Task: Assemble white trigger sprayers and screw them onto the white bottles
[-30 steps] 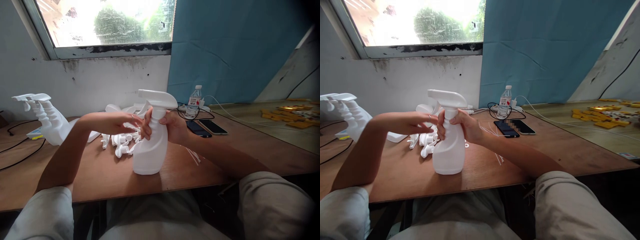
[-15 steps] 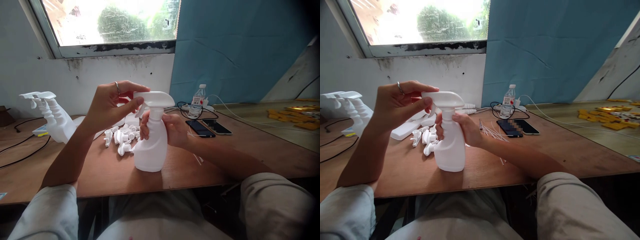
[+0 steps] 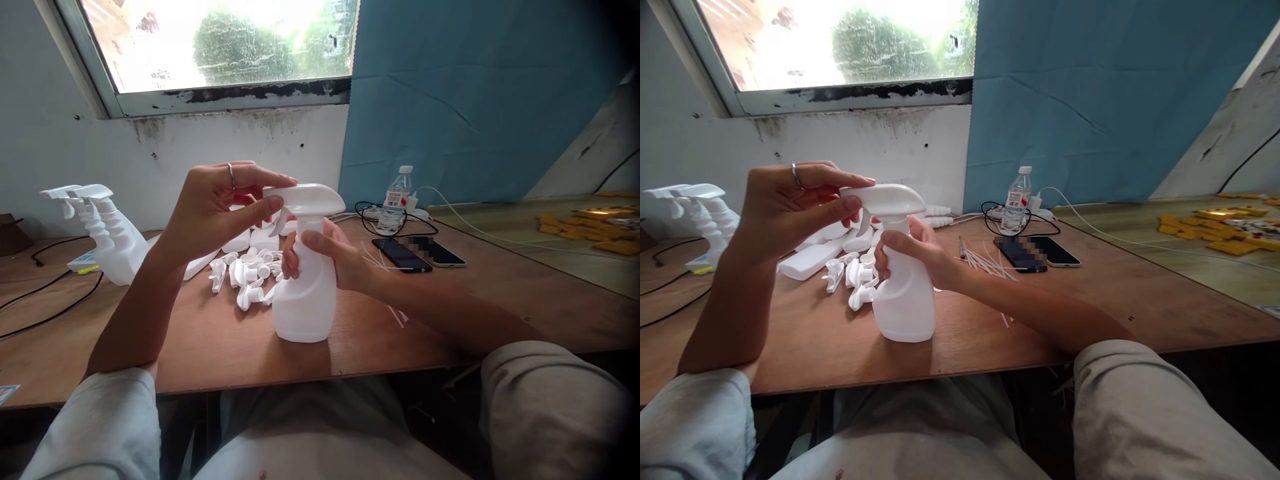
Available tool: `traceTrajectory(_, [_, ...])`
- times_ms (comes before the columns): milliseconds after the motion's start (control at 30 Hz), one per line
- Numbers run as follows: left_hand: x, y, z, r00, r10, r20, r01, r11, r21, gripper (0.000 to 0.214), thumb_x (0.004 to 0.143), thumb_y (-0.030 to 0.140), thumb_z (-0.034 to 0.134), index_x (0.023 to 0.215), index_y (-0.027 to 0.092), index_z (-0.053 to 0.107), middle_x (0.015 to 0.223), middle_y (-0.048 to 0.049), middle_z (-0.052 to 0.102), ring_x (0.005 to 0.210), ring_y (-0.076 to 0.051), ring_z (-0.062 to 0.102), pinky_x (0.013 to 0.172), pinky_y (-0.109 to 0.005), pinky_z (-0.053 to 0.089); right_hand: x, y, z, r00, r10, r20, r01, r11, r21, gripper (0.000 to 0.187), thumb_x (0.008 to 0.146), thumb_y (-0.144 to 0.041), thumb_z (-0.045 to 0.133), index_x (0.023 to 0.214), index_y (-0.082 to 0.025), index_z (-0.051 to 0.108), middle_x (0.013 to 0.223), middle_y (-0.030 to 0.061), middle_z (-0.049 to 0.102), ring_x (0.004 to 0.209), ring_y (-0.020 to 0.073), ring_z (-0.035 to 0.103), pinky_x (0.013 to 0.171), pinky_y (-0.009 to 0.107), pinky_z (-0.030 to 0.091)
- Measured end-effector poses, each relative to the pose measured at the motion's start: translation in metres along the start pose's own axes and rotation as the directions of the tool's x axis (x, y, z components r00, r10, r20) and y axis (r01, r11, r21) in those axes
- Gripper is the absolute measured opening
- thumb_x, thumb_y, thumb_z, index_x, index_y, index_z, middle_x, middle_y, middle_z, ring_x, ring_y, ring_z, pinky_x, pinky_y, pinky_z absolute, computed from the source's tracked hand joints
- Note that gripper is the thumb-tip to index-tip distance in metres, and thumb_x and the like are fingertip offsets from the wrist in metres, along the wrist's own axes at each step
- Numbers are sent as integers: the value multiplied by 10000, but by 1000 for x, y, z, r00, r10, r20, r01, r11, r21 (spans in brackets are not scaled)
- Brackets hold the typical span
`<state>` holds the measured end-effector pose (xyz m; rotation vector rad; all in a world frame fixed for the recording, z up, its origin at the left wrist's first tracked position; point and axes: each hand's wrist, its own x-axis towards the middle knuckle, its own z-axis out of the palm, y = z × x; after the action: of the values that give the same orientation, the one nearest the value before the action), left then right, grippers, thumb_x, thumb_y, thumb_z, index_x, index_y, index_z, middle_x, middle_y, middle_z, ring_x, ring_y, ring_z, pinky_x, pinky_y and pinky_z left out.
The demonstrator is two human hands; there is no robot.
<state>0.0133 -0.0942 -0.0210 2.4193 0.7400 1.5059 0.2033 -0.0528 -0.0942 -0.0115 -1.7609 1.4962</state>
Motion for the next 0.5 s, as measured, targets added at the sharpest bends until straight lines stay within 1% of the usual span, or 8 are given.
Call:
traceTrajectory(67, [0, 0, -1, 1000, -3, 12, 3, 1000, 2, 197, 807, 264, 757, 999, 219, 765, 873, -42, 735, 717, -135, 680, 639, -276, 608, 0, 0, -1, 1000, 4, 9, -4, 1000, -5, 348, 860, -489, 645, 948, -178, 518, 648, -2, 582, 588, 149, 572, 619, 309, 505])
traceTrajectory(200, [-1, 0, -4, 1000, 0, 26, 0, 1000, 7, 198, 800, 251, 763, 996, 221, 770, 866, -43, 736, 679, -131, 670, 616, -281, 606, -1, -1, -1, 1000, 9, 18, -10, 999, 53, 429, 885, -600, 524, 957, -177, 518, 685, 26, 608, 626, 173, 593, 638, 341, 519])
traceTrajectory(333, [-1, 2, -6, 1000, -10, 28, 10, 1000, 17, 195, 792, 256, 774, 985, 224, 772, 868, -42, 734, 682, -131, 674, 611, -275, 604, -1, -3, 1, 1000, 17, 13, -17, 1000, 1, 394, 844, -529, 643, 965, -181, 503, 638, -2, 589, 578, 156, 579, 608, 315, 507])
traceTrajectory(500, [-1, 1, -8, 999, 1, 43, -2, 1000, 15, 217, 787, 288, 782, 997, 234, 770, 895, -43, 735, 704, -138, 685, 619, -277, 614, 0, -4, 2, 999, 17, 40, -19, 998, 52, 436, 854, -599, 577, 958, -183, 496, 651, 8, 596, 578, 160, 576, 582, 322, 510])
